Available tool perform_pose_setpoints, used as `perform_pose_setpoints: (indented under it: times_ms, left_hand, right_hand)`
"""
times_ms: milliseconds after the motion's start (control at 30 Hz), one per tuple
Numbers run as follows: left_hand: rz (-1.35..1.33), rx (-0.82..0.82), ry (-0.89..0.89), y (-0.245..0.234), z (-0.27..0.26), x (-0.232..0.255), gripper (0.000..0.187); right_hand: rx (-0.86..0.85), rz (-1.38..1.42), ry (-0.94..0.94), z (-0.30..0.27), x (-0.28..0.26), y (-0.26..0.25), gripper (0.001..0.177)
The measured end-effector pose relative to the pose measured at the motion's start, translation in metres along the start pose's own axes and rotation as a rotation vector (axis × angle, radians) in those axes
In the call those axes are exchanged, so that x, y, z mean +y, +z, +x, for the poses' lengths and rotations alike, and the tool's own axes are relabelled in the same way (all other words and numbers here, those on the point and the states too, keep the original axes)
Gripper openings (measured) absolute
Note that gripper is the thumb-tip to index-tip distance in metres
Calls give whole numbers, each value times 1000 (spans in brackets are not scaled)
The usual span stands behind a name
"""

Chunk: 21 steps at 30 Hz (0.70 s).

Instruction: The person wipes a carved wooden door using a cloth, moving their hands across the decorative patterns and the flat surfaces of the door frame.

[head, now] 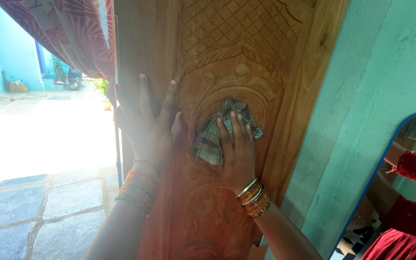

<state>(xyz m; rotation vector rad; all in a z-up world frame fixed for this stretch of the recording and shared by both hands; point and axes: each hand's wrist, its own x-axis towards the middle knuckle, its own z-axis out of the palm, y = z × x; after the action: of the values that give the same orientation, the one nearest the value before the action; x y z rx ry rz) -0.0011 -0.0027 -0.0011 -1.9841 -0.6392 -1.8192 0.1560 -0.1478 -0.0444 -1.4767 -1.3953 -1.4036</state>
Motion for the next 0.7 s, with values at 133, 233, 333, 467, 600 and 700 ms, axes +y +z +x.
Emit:
perform_pose_setpoints:
  times_ms: [133,233,333,467,600,700]
  left_hand:
    - [12,-27,0,1,1,-1,70]
    - [-2,-2,2,1,1,-1,68]
    - [-18,-26,1,-1,-1,-1,68]
    - [-29,-8,13,-2,0,-2,68]
    - [-37,-22,14,-3,-1,-1,66]
    - [-40,-23,16,-3,0,-2,64]
  right_hand:
    - [66,32,26,19,-6,5,90]
    - [71,42,-63,11,-14,11,78]
    - [-110,-17,-88,-16,-25,14,62]
    - [-67,-148,-113,-13,-19,7,61]
    - [62,27,-62,14,-24,13,78]
    - [63,93,-127,6,-27,19,88]
